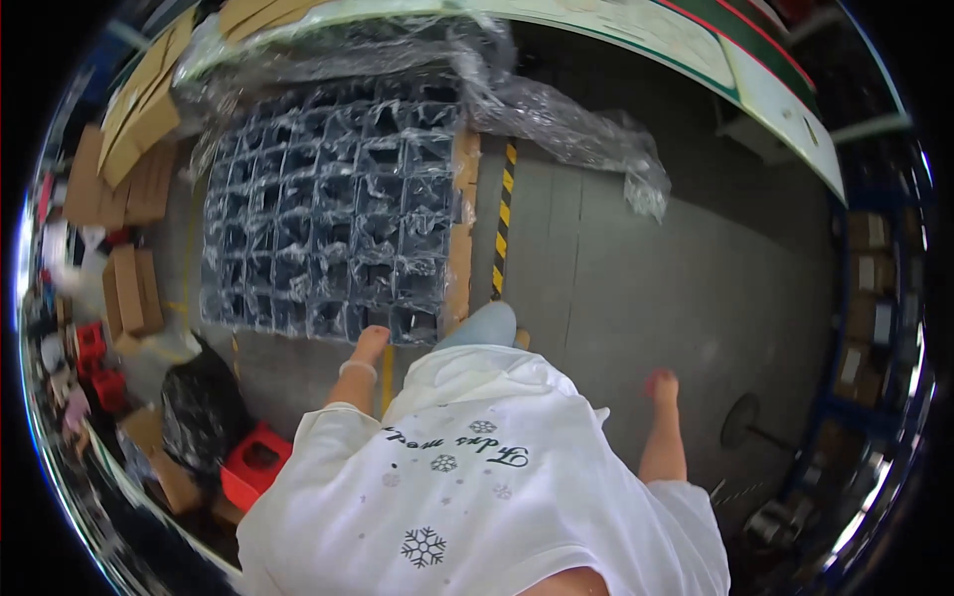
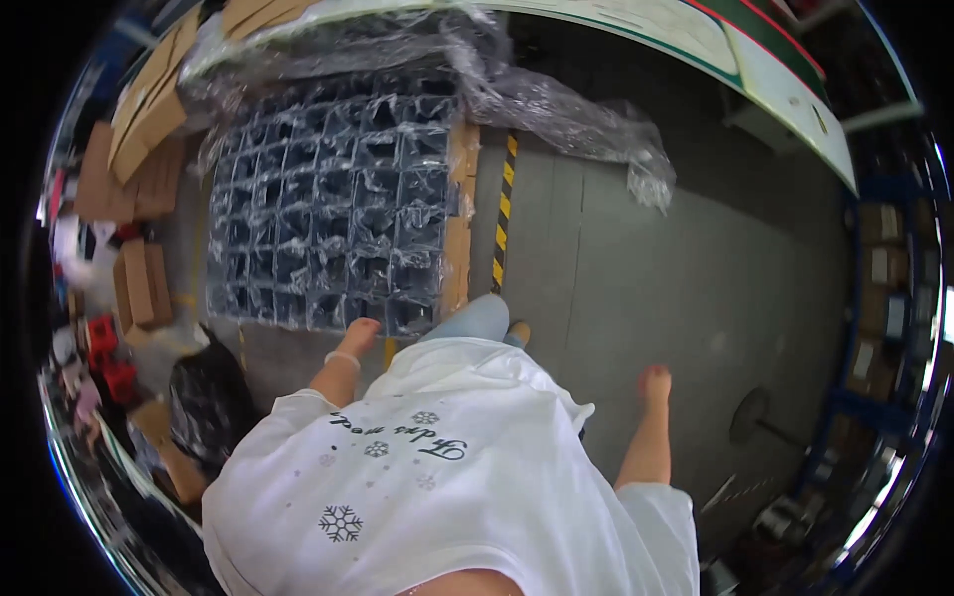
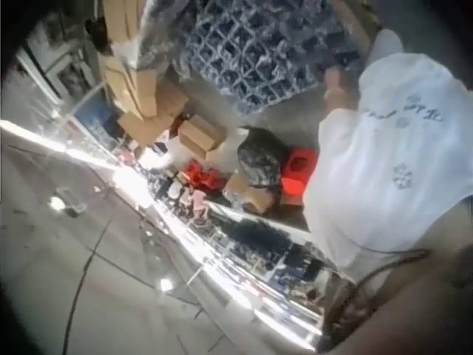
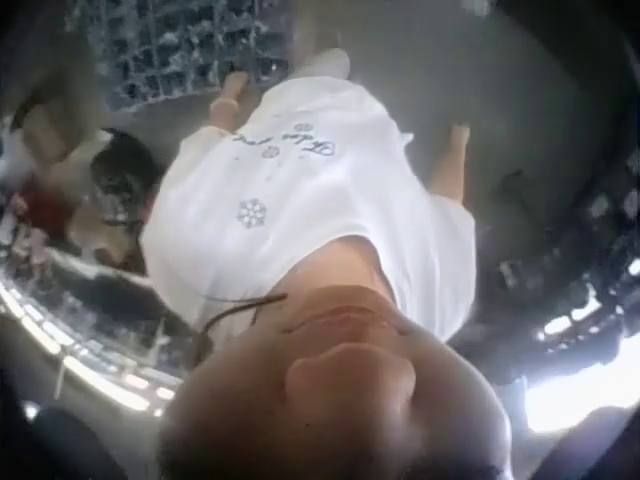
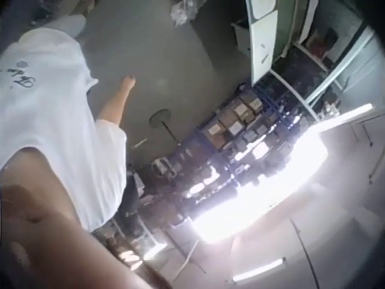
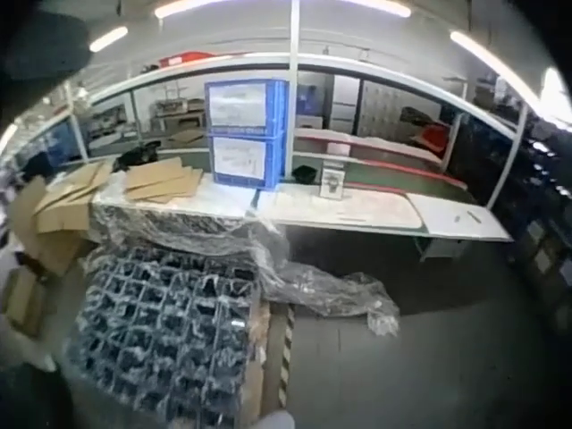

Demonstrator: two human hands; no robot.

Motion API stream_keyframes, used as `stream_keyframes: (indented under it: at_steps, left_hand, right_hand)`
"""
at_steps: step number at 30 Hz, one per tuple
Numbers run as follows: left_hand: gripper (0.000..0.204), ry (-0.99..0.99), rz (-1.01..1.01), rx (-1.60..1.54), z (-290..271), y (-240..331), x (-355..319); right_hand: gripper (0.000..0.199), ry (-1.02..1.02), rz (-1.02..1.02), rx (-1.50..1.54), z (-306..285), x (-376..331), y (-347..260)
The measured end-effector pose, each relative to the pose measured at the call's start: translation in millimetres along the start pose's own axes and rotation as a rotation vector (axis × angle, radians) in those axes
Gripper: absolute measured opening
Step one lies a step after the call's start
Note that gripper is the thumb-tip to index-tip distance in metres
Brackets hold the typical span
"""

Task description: Packaging and sorting plastic-wrapped items into boxes within a manufacturing facility.

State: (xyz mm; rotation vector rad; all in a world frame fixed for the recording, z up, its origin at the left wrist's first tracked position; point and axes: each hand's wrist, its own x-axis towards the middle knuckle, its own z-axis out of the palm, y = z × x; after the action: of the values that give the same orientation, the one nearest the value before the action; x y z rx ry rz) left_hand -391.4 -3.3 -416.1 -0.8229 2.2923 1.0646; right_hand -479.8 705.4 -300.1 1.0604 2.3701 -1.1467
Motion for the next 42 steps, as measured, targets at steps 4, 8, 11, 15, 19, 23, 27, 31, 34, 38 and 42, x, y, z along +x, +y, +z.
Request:
stream_keyframes:
  at_steps: [4, 8, 11, 15, 19, 23, 27, 31, 34, 38, 42]
  left_hand:
    - [0.015, 0.165, -0.38, -0.652, 32, 61, -63]
    - [0.016, 0.209, -0.573, -0.882, 105, 73, -79]
    - [0.019, 0.094, -0.029, 0.434, 171, 90, -85]
    - [0.022, 0.488, -0.47, -0.578, 168, 242, -30]
    - [0.021, 0.565, -0.467, -0.788, 107, 337, 7]
    - [0.026, 0.627, -0.595, -0.793, 98, 359, 34]
    - [0.047, 0.602, -0.754, -0.651, 114, 379, 59]
    - [0.074, 0.75, -0.791, -0.659, 100, 394, 52]
    - [0.082, 0.746, -0.864, -0.684, 79, 399, 48]
    - [0.087, 0.534, -0.966, -0.672, 38, 402, 51]
    - [0.079, 0.54, -0.907, -0.542, 56, 385, 63]
  right_hand:
    - [0.02, -0.041, -0.409, -0.476, -16, 110, -154]
    - [0.023, -0.2, -0.926, -0.576, 37, 157, -283]
    - [0.022, -0.375, -0.983, -0.619, 80, 122, -378]
    - [0.018, -0.558, -1.14, -0.688, 90, 97, -457]
    - [0.014, -0.729, -1.21, -0.787, 133, 115, -517]
    - [0.016, -0.834, -1.494, -0.794, 226, 113, -540]
    - [0.03, -1.039, -1.635, -0.828, 324, 119, -571]
    - [0.057, -1.047, -1.563, -1.012, 391, 111, -584]
    - [0.07, -1.059, -1.39, -1.24, 414, 88, -588]
    - [0.081, -1.156, -1.307, -1.183, 414, 68, -585]
    - [0.071, -1.193, -1.472, -1.077, 430, 84, -569]
